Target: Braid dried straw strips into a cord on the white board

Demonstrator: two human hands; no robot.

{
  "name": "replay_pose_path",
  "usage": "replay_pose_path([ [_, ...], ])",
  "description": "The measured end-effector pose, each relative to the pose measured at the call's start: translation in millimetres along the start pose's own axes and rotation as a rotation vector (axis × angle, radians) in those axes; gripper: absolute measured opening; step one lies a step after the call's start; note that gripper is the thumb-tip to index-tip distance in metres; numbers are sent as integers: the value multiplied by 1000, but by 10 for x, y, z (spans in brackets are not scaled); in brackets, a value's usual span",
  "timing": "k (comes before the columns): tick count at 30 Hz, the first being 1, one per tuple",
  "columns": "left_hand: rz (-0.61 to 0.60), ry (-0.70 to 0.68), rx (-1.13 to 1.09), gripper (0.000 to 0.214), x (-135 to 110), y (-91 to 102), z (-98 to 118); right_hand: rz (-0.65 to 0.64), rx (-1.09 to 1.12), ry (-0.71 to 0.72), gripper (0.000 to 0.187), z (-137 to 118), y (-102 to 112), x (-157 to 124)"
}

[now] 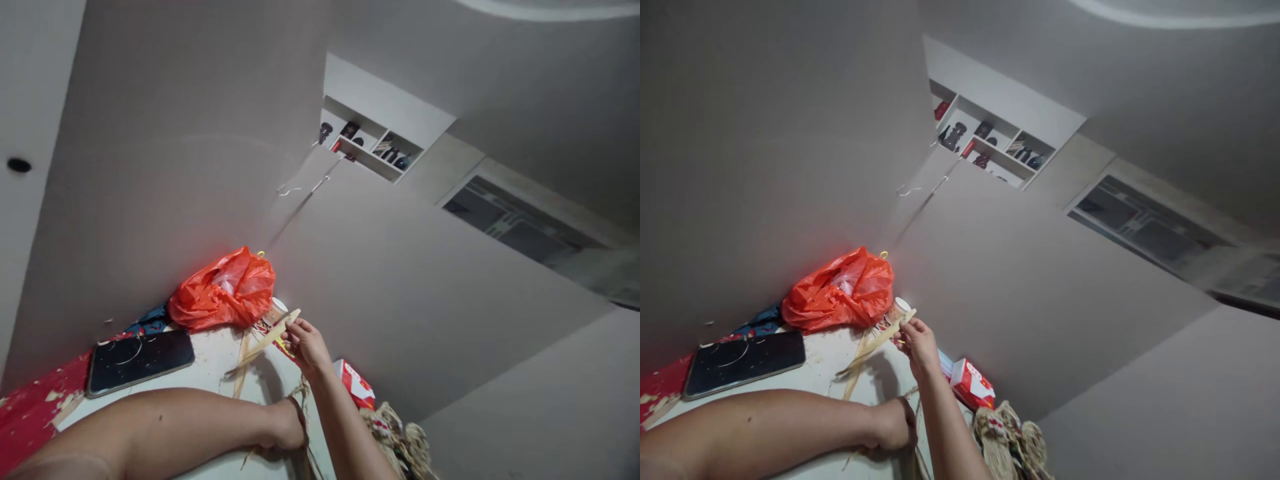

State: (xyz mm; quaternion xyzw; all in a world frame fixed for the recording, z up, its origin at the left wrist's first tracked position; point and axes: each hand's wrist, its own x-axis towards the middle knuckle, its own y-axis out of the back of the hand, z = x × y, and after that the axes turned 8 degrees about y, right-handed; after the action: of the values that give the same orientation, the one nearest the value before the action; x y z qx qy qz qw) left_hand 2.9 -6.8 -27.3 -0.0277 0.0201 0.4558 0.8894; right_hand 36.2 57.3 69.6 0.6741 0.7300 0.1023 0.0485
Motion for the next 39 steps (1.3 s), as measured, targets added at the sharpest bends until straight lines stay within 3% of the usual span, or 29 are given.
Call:
replay_pose_path([
  [3, 60, 105, 48, 11, -101, 26, 51, 52, 110, 62, 24, -222, 341, -413],
  [6, 40, 141, 45, 10, -164, 55, 99, 19, 147, 12, 29, -266, 604, -942],
  [9, 10, 180, 30, 15, -178, 70, 120, -44, 134, -104, 31, -74, 670, -1381],
  [12, 27, 236, 25, 15, -174, 57, 102, -43, 112, -169, 33, 247, 590, -1614],
  [16, 103, 261, 19, 9, -175, 7, 57, 41, 90, -168, 34, 598, 443, -1685],
  [21, 216, 232, 7, 15, -200, -34, 70, 190, 78, -132, 32, 788, 338, -1667],
  [26, 249, 193, 28, 20, -214, -47, 95, 253, 76, -114, 25, 841, 289, -1678],
  [39, 138, 128, 94, 23, -212, -68, 78, 220, 205, -92, 17, 779, 293, -1617],
])
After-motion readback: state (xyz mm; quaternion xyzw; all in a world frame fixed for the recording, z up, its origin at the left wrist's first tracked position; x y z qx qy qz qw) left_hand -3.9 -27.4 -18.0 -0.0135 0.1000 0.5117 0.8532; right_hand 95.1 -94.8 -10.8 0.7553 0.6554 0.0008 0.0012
